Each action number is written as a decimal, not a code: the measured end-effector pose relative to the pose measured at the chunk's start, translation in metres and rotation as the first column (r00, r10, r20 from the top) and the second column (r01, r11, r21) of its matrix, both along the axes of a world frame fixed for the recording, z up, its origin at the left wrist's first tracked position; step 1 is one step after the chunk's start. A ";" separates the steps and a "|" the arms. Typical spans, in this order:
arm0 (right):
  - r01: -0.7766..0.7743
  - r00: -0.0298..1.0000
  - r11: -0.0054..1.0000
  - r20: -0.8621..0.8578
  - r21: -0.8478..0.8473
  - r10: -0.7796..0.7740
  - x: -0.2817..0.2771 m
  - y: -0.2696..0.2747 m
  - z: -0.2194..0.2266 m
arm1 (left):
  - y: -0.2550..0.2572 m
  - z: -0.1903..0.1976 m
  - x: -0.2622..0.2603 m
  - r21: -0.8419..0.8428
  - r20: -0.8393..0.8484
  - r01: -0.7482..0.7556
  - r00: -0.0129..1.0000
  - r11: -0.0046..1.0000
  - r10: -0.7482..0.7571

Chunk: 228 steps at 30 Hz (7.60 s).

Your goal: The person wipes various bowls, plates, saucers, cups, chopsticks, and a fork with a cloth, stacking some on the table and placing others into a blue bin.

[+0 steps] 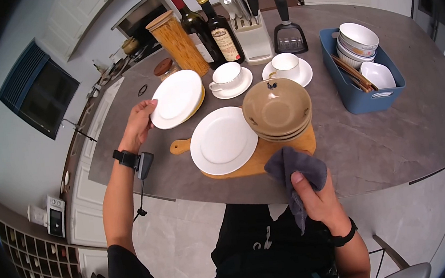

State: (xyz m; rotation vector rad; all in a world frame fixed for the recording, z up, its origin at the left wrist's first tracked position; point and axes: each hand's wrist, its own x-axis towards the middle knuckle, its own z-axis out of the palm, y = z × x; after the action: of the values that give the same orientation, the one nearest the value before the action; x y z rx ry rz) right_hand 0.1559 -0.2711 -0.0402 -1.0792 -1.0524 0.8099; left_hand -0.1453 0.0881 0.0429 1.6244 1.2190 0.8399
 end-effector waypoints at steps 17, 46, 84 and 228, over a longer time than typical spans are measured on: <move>-0.011 0.999 0.998 -0.033 -0.069 0.008 0.003 -0.003 -0.008 | 0.061 -0.043 -0.008 0.106 -0.275 -0.173 0.941 0.979 0.196; 0.085 0.996 0.993 0.040 -0.076 -0.082 0.003 -0.004 -0.020 | -0.075 -0.021 0.053 -0.216 -0.380 0.369 0.821 0.904 -0.426; 0.080 0.997 0.991 0.008 -0.104 -0.080 0.005 -0.004 -0.018 | 0.062 -0.055 -0.014 0.485 -0.605 0.103 0.756 0.869 0.248; 0.425 0.021 0.894 0.989 -0.139 0.143 0.068 0.120 0.116 | -0.110 0.016 0.117 -0.153 -0.182 0.625 0.743 0.765 -0.644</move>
State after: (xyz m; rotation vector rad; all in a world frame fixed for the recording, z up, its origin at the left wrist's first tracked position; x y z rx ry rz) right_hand 0.2243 -0.1506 0.0757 -2.2783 -1.9572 -0.1723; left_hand -0.0286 -0.0217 0.0589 1.9298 0.7269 0.1647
